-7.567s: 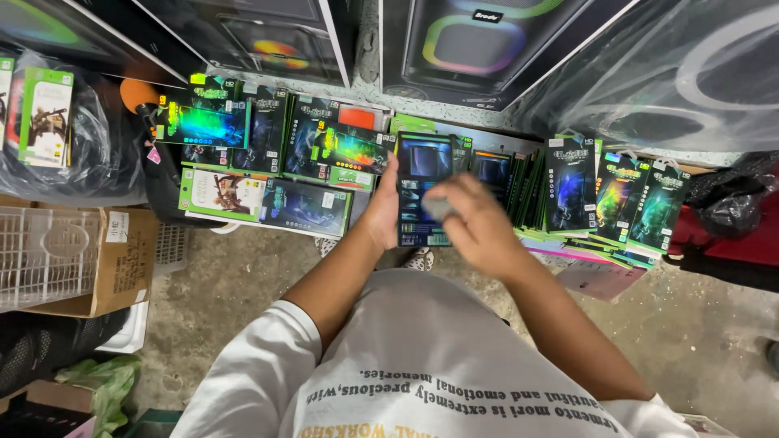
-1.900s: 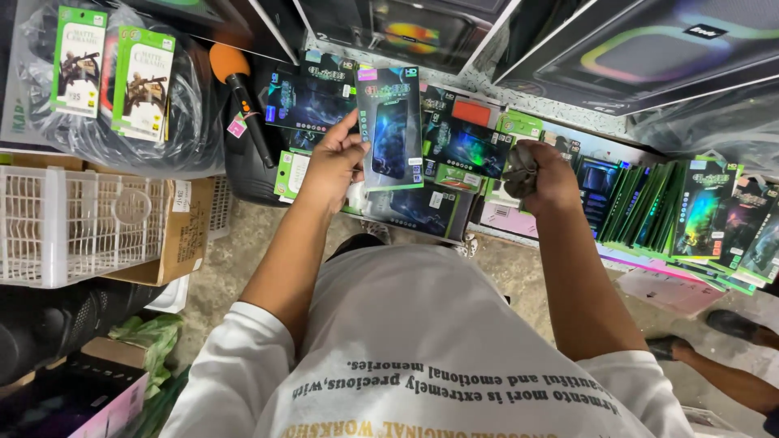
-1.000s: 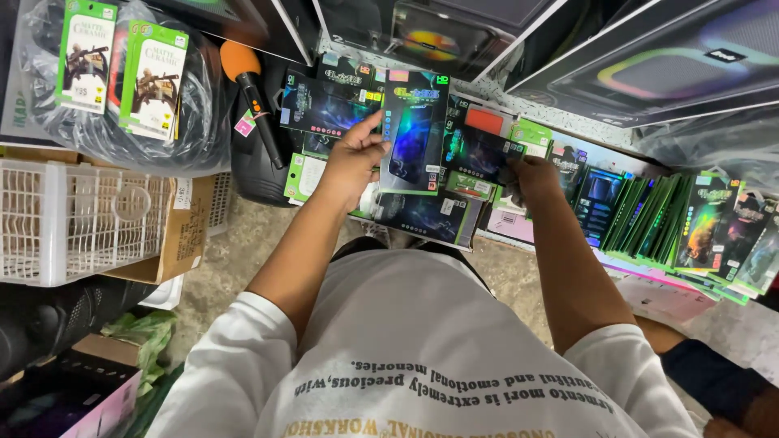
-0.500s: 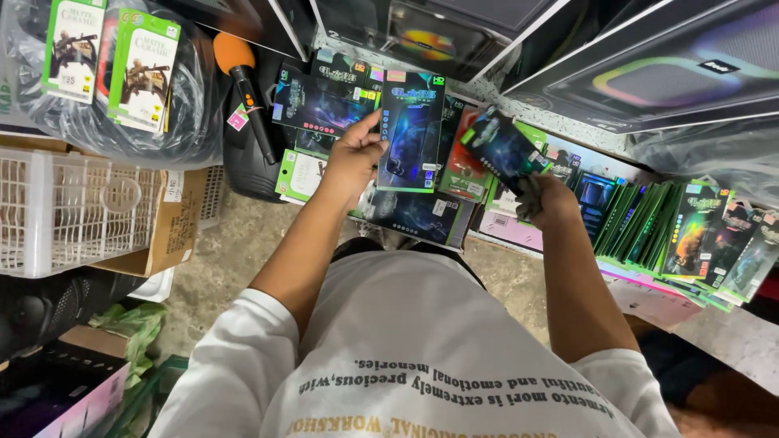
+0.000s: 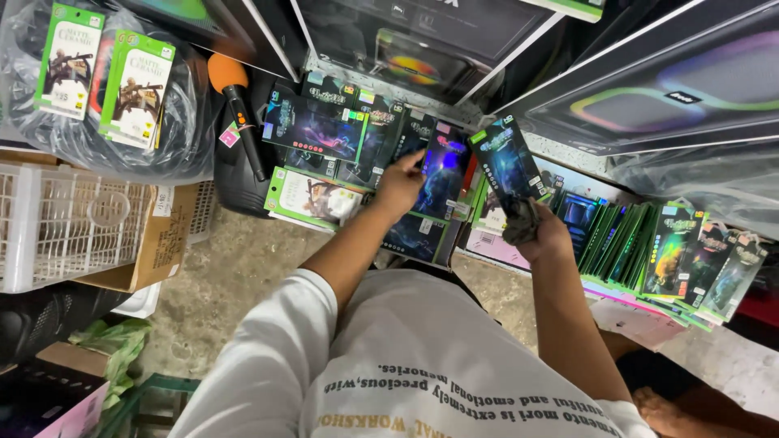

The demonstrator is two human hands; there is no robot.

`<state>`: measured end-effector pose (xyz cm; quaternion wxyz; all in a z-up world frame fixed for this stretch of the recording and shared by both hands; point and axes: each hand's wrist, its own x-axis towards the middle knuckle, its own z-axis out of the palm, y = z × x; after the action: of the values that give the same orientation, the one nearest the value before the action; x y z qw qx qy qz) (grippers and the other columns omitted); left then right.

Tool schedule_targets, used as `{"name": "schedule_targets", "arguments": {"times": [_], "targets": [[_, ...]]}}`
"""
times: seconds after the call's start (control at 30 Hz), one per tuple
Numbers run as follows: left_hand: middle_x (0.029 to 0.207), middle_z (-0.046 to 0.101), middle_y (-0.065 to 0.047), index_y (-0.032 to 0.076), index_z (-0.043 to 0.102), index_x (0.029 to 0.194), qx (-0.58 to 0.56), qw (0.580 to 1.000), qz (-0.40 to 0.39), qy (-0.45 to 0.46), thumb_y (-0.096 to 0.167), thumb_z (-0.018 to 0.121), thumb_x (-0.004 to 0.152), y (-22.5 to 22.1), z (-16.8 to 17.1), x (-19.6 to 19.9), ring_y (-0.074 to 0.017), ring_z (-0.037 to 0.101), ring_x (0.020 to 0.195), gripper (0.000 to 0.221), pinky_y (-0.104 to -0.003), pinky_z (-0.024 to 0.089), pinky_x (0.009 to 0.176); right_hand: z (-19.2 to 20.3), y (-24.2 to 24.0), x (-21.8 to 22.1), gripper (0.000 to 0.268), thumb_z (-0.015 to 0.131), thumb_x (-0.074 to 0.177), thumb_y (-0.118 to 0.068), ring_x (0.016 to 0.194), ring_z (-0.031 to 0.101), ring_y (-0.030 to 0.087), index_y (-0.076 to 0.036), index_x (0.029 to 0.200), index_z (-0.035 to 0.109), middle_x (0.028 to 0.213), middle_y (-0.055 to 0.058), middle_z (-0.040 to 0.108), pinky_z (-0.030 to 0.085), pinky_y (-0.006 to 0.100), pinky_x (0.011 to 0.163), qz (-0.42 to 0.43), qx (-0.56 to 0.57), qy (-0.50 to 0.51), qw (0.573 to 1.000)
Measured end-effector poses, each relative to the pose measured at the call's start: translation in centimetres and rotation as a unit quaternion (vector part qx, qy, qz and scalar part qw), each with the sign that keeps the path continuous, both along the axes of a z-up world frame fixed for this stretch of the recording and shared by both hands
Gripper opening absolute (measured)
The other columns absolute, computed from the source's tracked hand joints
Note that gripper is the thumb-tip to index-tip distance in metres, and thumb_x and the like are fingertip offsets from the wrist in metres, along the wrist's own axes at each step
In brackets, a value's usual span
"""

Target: The person wipes packages of tempered glass with a cloth and organizes them on a shelf next to speaker boxes.

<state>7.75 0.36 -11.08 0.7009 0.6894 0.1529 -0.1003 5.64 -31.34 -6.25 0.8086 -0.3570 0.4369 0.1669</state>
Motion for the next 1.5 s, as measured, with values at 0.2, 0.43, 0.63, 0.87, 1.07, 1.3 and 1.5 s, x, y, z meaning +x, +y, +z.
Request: {"name": "schedule_targets", "arguments": {"times": [0.2,0.43,0.63,0.87,1.07,1.3,1.5], "targets": [[0.08,0.07,-0.01,0.023,0.066,0.139,0.102,0.992,-0.057,0.043,0.011,0.07,0.087,-2.3,2.0,0.5,-0.0185,0.062,0.068,0.054,-0.034,0.052,0.066,0.8,0.5,-0.2,0.028,0.048,0.109,-0.032,0.057,0.054,0.019,-0.011,0.098,0.064,0.079,0.005,0.066,0.042,0.033,0.05,0.024,0.06,0.002,0.998],[0.085,0.072,-0.011,0.021,0.064,0.138,0.166,0.985,-0.052,-0.014,0.01,0.068,0.085,-4.2,-1.1,1.4,-0.0261,0.067,0.072,0.054,-0.039,0.055,0.07,2.0,1.1,-0.2,0.029,0.044,0.11,-0.034,0.056,0.052,0.018,-0.012,0.103,0.063,0.079,0.006,0.065,0.041,0.033,0.05,0.029,0.045,0.01,0.998],[0.097,0.074,-0.016,0.019,0.071,0.13,0.244,0.969,-0.03,-0.001,0.013,0.069,0.088,-4.3,0.9,1.5,-0.0335,0.072,0.087,0.043,-0.043,0.057,0.078,2.6,1.6,0.2,0.028,0.044,0.11,-0.035,0.057,0.053,0.018,-0.013,0.102,0.06,0.078,0.005,0.064,0.04,0.033,0.05,0.044,0.036,0.01,0.998],[0.114,0.069,-0.022,0.009,0.07,0.121,0.311,0.948,-0.045,-0.042,0.016,0.074,0.078,-4.1,2.6,1.0,-0.041,0.067,0.1,0.043,-0.047,0.055,0.087,1.0,2.0,0.3,0.021,0.051,0.108,-0.03,0.054,0.051,0.017,-0.013,0.099,0.059,0.078,0.005,0.065,0.038,0.032,0.047,0.074,0.038,0.009,0.997],[0.114,0.071,-0.02,0.011,0.071,0.122,0.307,0.951,-0.027,-0.03,0.021,0.07,0.086,-3.8,-0.3,0.9,-0.0402,0.07,0.099,0.037,-0.046,0.057,0.086,0.0,2.4,0.7,0.024,0.05,0.108,-0.033,0.059,0.056,0.019,-0.014,0.102,0.063,0.083,0.004,0.068,0.042,0.034,0.05,0.082,0.031,0.002,0.996],[0.105,0.066,-0.014,0.007,0.064,0.131,-0.281,0.948,0.121,0.083,0.013,0.052,0.097,1.1,7.9,0.9,-0.0261,0.077,0.082,0.037,-0.036,0.064,0.072,3.1,3.3,0.8,0.021,0.051,0.105,-0.033,0.065,0.06,0.022,-0.015,0.101,0.061,0.088,0.007,0.068,0.049,0.04,0.052,0.144,-0.04,-0.031,0.988],[0.106,0.068,-0.004,0.006,0.063,0.127,-0.207,0.973,0.079,0.066,0.015,0.06,0.101,3.6,12.1,-0.4,-0.0205,0.073,0.079,0.028,-0.031,0.06,0.07,6.6,4.8,0.9,0.01,0.058,0.103,-0.023,0.076,0.065,0.021,-0.014,0.107,0.062,0.093,0.005,0.068,0.052,0.04,0.056,0.184,-0.063,-0.09,0.977]]}}
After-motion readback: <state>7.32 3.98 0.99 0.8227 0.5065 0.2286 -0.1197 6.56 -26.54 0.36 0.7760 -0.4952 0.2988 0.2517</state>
